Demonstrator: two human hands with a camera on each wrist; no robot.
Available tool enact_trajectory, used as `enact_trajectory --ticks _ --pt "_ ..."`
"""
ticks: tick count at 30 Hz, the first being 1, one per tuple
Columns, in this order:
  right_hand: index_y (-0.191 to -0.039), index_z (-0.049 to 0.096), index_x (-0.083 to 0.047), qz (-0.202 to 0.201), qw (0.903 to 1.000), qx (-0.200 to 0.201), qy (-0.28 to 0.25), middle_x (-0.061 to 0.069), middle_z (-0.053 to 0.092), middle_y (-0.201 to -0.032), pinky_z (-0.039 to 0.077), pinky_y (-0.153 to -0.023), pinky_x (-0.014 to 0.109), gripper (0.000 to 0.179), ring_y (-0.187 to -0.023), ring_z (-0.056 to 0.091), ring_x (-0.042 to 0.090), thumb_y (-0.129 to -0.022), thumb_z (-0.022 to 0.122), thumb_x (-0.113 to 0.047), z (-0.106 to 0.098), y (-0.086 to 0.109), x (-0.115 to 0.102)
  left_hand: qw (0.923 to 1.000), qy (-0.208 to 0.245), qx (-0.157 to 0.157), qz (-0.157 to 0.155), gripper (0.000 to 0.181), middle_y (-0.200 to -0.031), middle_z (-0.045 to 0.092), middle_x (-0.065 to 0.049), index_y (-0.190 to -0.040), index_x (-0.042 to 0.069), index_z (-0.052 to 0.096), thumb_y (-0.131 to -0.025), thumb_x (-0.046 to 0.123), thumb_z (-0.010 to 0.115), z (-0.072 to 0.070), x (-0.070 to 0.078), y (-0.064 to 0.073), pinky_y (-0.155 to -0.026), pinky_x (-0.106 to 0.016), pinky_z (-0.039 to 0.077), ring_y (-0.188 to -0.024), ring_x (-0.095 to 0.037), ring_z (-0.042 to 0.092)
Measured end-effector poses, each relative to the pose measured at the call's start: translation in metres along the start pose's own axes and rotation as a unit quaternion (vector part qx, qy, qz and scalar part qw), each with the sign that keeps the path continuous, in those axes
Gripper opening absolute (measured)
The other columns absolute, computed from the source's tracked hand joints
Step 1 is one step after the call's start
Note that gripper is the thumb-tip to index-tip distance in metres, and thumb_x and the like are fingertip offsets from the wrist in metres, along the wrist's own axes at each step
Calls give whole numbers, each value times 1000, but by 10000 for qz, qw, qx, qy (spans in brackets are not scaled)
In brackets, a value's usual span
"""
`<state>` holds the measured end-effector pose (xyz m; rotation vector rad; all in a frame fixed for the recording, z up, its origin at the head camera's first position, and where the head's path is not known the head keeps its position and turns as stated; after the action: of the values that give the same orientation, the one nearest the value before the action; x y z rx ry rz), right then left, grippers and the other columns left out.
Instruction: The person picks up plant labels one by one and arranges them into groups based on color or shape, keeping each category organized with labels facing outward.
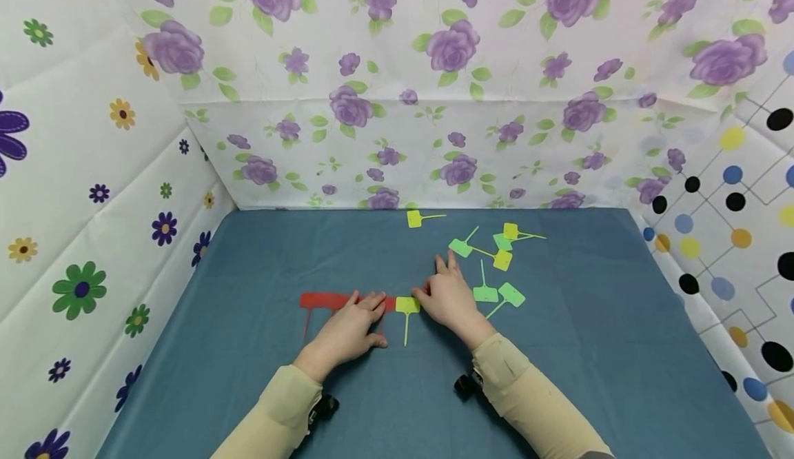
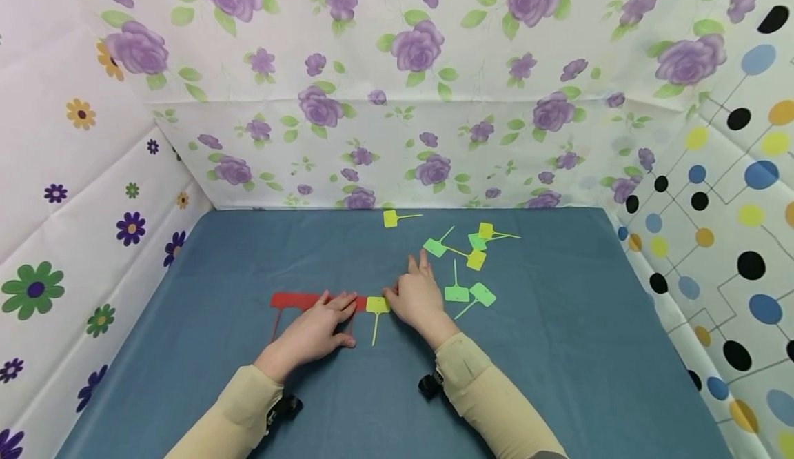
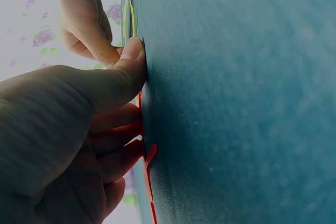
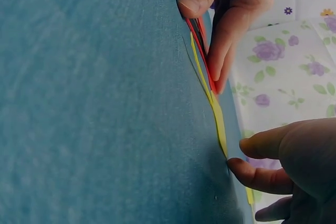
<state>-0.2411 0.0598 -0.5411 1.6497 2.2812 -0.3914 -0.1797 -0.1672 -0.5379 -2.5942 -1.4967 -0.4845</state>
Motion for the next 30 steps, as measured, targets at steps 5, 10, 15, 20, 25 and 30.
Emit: enact_trajectory --ticks 5,10,15,20,25,30 --pt "-58 65 -19 -93 9999 -79 -49 37 43 -159 22 -130 58 50 -159 15 54 -104 72 -37 -5 -5 -5 10000 -12 25 -42 77 -163 48 -16 -151 -3 59 -90 35 87 -6 -1 2 -131 -53 22 -151 -36 45" --pt "-77 82 -12 -132 9993 -255 -231 36 44 -158 37 -122 62 37 -158 18 54 -104 73 -36 -18 -18 -10 9999 -111 4 -44 78 -164 48 -16 -152 -2 58 -90 36 86 -11 -2 3 -130 -54 22 -151 -36 45" --pt "-113 83 -10 80 9980 -374 -500 31 43 -162 47 -113 64 31 -159 18 52 -105 70 -37 -28 -50 -11 9998 -141 -49 -91 78 -163 48 -17 -152 -2 57 -91 36 86 -13 -2 6 -130 -54 22 -151 -36 45" --pt "-137 72 -8 392 9991 -154 -91 29 43 -162 46 -114 62 40 -156 27 51 -107 69 -34 -23 -90 -5 9997 -188 -120 -92 77 -162 49 -17 -152 -2 58 -91 37 86 -9 -3 9 -130 -55 24 -150 -36 47" --pt "-141 68 -4 758 9944 319 662 28 54 -151 54 -106 57 45 -146 45 46 -107 69 -34 -10 -121 3 9996 -240 -113 -65 78 -162 50 -16 -152 -2 58 -91 37 86 -6 -1 8 -129 -54 25 -149 -35 48" --pt "-140 69 -4 1000 9890 581 923 29 58 -147 49 -113 57 49 -149 43 49 -106 70 -39 -2 -136 10 9996 -218 -164 -11 77 -163 50 -16 -152 -1 58 -92 38 85 -5 2 4 -129 -53 25 -149 -35 48"
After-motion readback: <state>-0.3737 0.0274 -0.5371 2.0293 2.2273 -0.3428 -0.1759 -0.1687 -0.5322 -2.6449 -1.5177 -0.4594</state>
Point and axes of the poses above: each hand's wrist, its own y-axis away from the middle knuckle, its own z-axis out of the palm, x = y × z, the point moved 1 cm from there along -y, towards the middle knuckle
